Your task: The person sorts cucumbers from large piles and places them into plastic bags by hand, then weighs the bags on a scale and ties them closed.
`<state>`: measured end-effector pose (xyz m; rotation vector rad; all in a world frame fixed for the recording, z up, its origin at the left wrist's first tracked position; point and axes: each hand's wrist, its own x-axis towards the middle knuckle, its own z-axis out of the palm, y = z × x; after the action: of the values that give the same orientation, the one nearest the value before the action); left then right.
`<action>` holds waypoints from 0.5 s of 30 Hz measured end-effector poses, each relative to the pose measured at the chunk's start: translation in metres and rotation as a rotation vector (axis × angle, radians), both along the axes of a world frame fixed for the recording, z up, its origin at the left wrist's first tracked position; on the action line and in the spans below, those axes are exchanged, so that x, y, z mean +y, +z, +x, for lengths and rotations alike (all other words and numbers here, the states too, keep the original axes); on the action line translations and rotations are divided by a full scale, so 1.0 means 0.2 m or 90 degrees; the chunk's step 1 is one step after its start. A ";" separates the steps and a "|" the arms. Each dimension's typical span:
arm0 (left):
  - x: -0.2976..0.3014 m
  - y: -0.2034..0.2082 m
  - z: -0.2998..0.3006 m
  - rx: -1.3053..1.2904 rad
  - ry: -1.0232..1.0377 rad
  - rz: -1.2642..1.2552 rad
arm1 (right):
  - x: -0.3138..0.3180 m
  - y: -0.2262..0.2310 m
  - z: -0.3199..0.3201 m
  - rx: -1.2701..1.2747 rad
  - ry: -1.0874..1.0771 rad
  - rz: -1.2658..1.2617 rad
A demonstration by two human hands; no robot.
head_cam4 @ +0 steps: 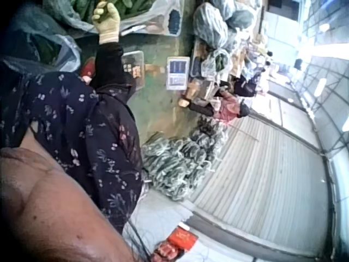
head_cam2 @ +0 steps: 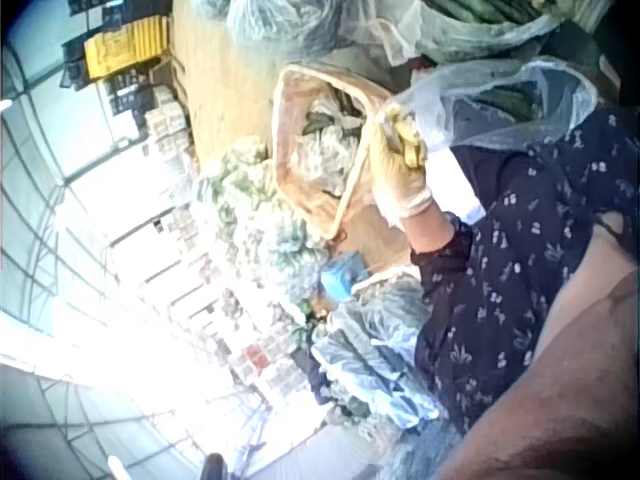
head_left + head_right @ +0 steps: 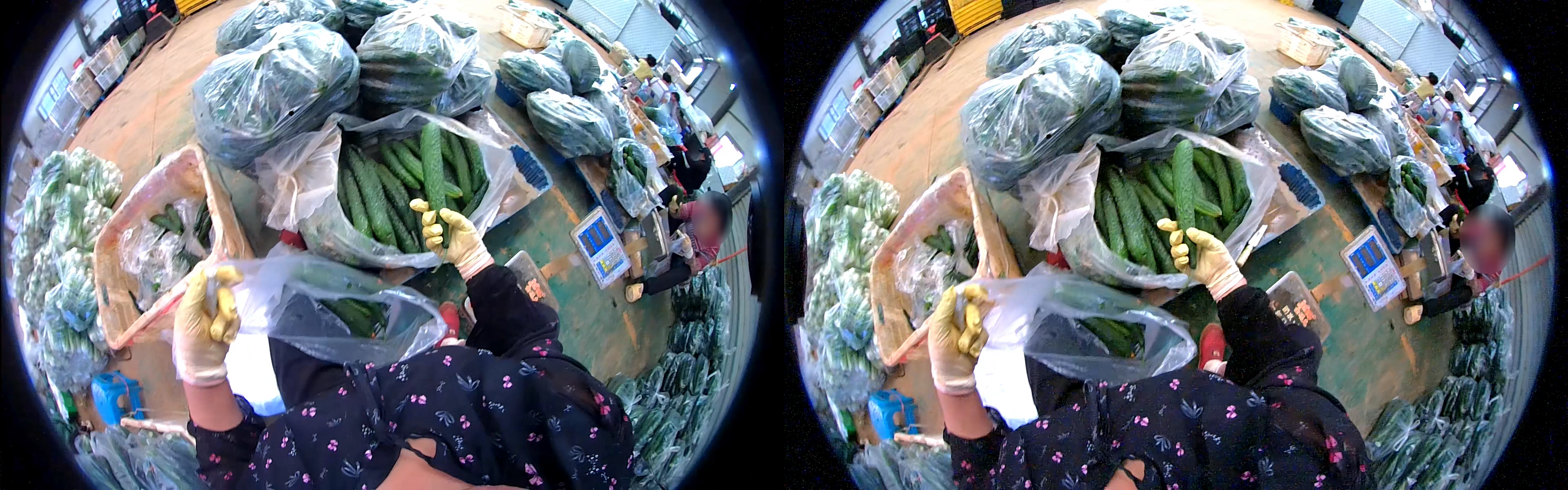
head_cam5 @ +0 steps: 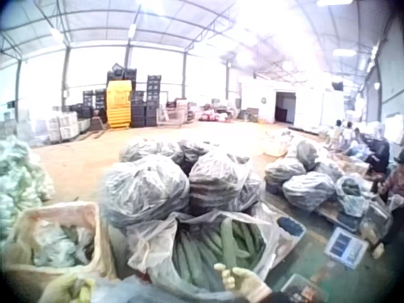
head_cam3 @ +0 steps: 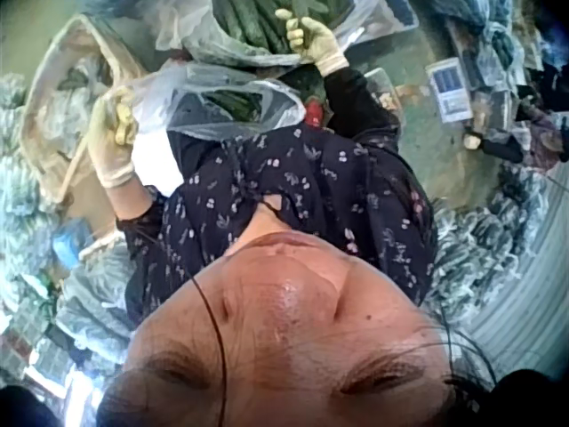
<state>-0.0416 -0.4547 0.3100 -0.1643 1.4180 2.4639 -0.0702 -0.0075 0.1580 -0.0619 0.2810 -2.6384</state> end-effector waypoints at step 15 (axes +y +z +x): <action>0.21 0.17 0.10 0.089 -0.116 0.023 | -0.84 -0.36 0.31 0.264 0.111 0.834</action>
<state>-0.0215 -0.4128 0.3440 0.1420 1.3753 2.3875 -0.0085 -0.1750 0.0869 -0.1749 1.9153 -1.7804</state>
